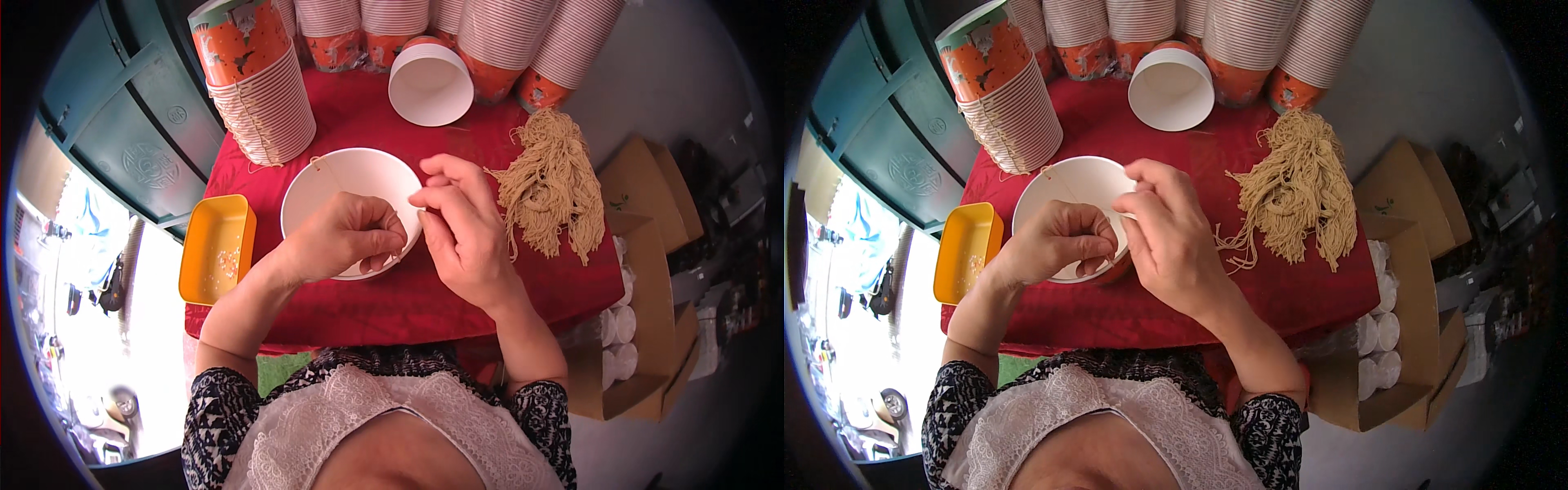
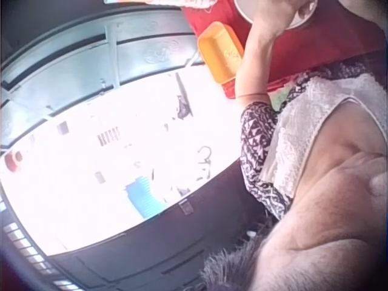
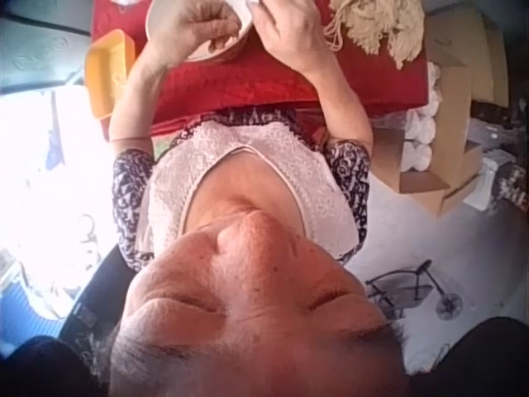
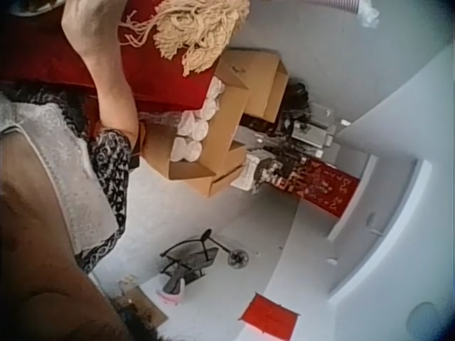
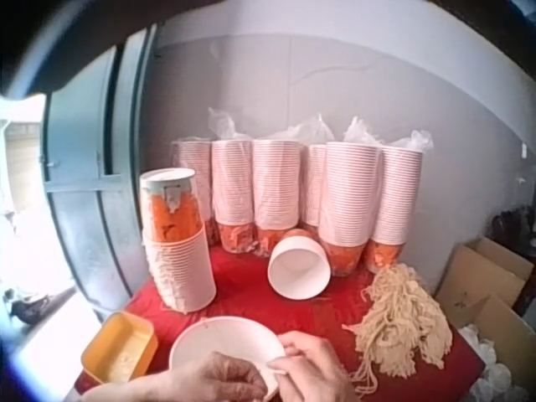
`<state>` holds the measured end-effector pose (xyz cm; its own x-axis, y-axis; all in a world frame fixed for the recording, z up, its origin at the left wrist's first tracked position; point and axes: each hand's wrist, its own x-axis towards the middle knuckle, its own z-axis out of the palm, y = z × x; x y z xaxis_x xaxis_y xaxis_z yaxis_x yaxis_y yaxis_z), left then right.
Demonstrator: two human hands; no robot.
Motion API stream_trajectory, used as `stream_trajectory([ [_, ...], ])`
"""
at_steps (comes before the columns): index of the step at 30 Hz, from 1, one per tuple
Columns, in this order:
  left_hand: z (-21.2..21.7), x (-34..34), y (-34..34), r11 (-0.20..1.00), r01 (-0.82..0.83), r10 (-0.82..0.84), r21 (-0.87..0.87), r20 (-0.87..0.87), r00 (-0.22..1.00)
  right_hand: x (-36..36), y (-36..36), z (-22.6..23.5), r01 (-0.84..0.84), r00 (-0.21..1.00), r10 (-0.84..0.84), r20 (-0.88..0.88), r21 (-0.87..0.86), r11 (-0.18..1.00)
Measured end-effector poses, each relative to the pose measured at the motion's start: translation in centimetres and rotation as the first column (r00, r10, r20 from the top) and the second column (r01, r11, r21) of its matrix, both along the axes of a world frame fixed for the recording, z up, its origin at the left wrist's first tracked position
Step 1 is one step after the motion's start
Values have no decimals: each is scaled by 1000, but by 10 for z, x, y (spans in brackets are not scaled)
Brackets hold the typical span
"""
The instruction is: Threading string handles through pre-punched holes in decorative paper buckets.
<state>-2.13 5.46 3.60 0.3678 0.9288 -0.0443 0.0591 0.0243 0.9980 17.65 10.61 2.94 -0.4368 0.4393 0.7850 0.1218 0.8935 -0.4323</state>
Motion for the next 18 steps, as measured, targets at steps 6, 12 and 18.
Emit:
stream_trajectory([
  [6,3,1,-1,999,-21,21,45,-16,1000,7,-17,-18,54,998,-49,46,-127,990],
  [12,4,2,-2,997,-29,31,68,-36,999,1,-24,-25,48,999,-43,32,-167,985],
  [18,4,1,-1,998,-19,22,58,-48,999,-4,-28,-27,71,997,-75,-14,-208,976],
])
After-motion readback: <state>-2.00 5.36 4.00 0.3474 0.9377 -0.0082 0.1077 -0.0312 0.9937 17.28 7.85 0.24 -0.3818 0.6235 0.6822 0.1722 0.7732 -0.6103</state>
